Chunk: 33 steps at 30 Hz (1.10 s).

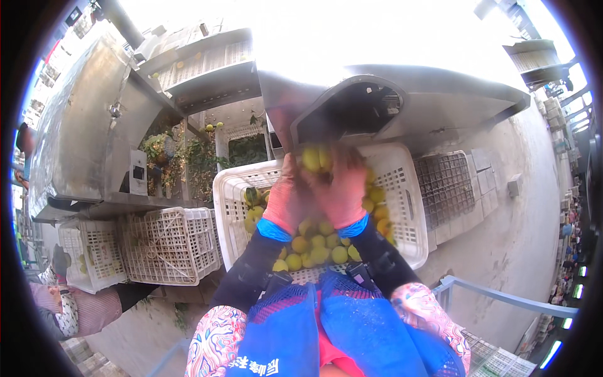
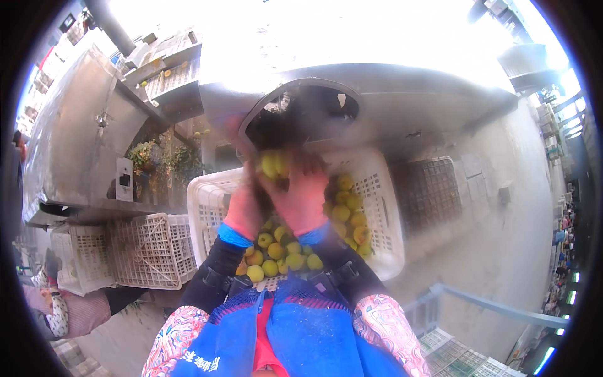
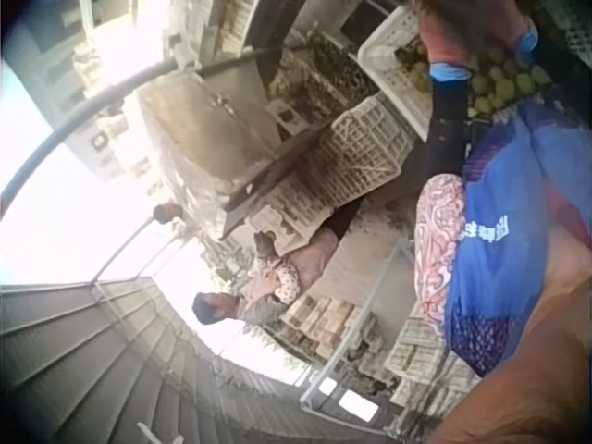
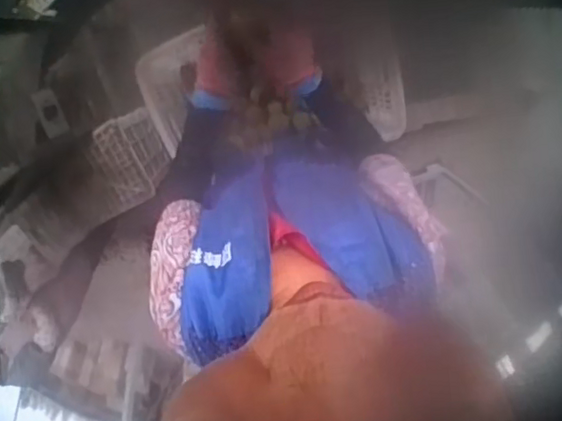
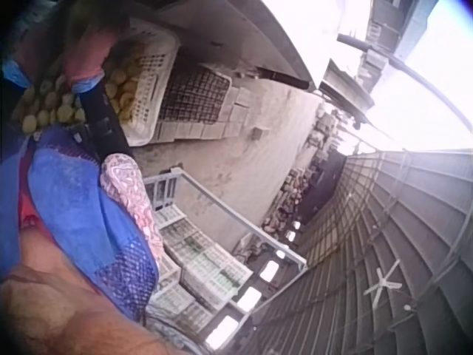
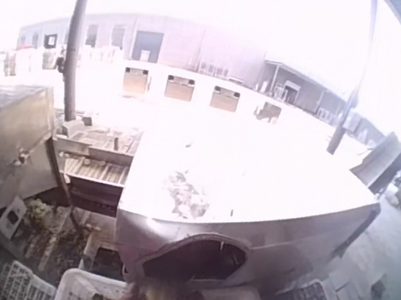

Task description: Sorting and packing peaches into crates using an automated machine.

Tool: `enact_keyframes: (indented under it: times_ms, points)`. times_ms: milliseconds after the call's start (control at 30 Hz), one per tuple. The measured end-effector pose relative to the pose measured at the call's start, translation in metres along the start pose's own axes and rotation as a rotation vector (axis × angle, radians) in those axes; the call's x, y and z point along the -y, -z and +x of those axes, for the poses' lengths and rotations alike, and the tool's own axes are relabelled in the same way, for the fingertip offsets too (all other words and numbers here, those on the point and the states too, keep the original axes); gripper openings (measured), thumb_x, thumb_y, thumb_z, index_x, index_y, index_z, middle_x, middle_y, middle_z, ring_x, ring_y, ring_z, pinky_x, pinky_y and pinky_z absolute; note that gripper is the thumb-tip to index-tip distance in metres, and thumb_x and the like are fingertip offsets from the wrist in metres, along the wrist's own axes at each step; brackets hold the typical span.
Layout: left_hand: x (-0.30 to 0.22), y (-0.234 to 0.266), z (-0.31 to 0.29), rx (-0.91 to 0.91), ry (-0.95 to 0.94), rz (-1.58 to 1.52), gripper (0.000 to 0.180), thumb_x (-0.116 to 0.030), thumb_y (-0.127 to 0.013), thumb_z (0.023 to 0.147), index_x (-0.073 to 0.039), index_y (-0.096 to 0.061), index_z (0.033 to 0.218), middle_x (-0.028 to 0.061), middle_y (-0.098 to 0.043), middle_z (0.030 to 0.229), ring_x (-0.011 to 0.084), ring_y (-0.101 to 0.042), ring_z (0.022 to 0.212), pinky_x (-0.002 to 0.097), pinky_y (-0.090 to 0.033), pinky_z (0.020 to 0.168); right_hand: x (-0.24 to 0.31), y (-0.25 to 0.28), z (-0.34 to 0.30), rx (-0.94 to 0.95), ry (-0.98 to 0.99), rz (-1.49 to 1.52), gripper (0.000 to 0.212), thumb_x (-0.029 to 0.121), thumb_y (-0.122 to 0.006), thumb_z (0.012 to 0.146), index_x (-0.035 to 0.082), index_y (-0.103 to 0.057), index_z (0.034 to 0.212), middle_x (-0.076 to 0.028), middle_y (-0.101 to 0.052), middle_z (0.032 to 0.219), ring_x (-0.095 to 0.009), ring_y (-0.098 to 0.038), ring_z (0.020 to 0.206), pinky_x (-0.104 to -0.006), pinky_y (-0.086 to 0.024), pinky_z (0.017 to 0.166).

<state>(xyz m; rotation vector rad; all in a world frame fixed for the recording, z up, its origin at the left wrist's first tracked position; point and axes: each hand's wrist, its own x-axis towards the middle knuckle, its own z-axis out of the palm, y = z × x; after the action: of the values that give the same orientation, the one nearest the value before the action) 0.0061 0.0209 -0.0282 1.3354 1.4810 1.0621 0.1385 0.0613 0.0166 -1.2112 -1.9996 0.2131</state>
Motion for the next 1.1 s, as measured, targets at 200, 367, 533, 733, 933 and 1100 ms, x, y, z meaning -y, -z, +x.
enact_keyframes:
  times_ms: [200,367,533,733,933,1100]
  points:
    - [0.086,-0.047,-0.023,0.222,0.355,-0.050,0.051,-0.021,-0.068,0.087,-0.008,-0.056,0.135,0.0128,-0.064,0.122,0.0323,-0.066,0.104,0.0401,-0.054,0.092,-0.061,-0.031,0.068,0.054,0.329,-0.470,0.029,0.026,-0.071,0.085,0.007,-0.070,0.107,-0.013,-0.068,0.101,-0.035,-0.065,0.094,-0.0474,-0.050,0.080]
    - [0.179,-0.090,-0.074,0.483,-0.125,0.907,0.061,-0.036,-0.065,0.084,-0.021,-0.052,0.141,0.0155,-0.046,0.147,0.0408,-0.050,0.130,0.0537,-0.048,0.099,-0.041,0.000,0.072,-0.188,0.152,0.159,0.027,0.010,-0.072,0.087,0.010,-0.072,0.114,-0.012,-0.071,0.101,-0.030,-0.068,0.091,-0.0378,-0.055,0.081]
    - [0.184,-0.093,-0.050,0.604,-0.081,0.846,0.062,-0.043,-0.064,0.084,-0.022,-0.052,0.141,0.0166,-0.051,0.143,0.0423,-0.046,0.134,0.0547,-0.047,0.100,-0.121,-0.024,-0.057,0.474,0.078,-0.024,0.029,0.022,-0.067,0.091,0.010,-0.071,0.117,-0.014,-0.072,0.109,-0.031,-0.069,0.096,-0.0411,-0.055,0.084]
    - [0.138,-0.109,0.007,0.709,0.263,0.911,0.059,-0.042,-0.068,0.084,-0.010,-0.058,0.133,0.0177,-0.067,0.123,0.0355,-0.065,0.115,0.0490,-0.054,0.092,-0.207,-0.106,-0.159,0.996,0.114,-1.001,0.036,0.035,-0.058,0.091,0.010,-0.071,0.114,-0.014,-0.073,0.108,-0.036,-0.068,0.100,-0.0507,-0.051,0.089]
    - [0.192,-0.111,0.008,0.483,0.470,0.500,0.065,-0.045,-0.073,0.081,-0.005,-0.059,0.130,0.0194,-0.068,0.119,0.0370,-0.066,0.112,0.0467,-0.053,0.096,-0.210,-0.105,-0.098,1.267,-0.095,-0.520,0.037,0.036,-0.061,0.089,0.014,-0.071,0.117,-0.013,-0.070,0.117,-0.032,-0.067,0.106,-0.0469,-0.052,0.088]
    - [0.172,-0.061,-0.004,0.276,-0.126,0.357,0.072,-0.052,-0.069,0.086,-0.008,-0.051,0.140,0.0192,-0.060,0.131,0.0383,-0.058,0.123,0.0443,-0.051,0.099,-0.222,-0.065,-0.089,1.012,0.003,0.118,0.038,0.029,-0.067,0.087,0.017,-0.067,0.123,-0.010,-0.070,0.118,-0.032,-0.068,0.107,-0.0433,-0.053,0.091]
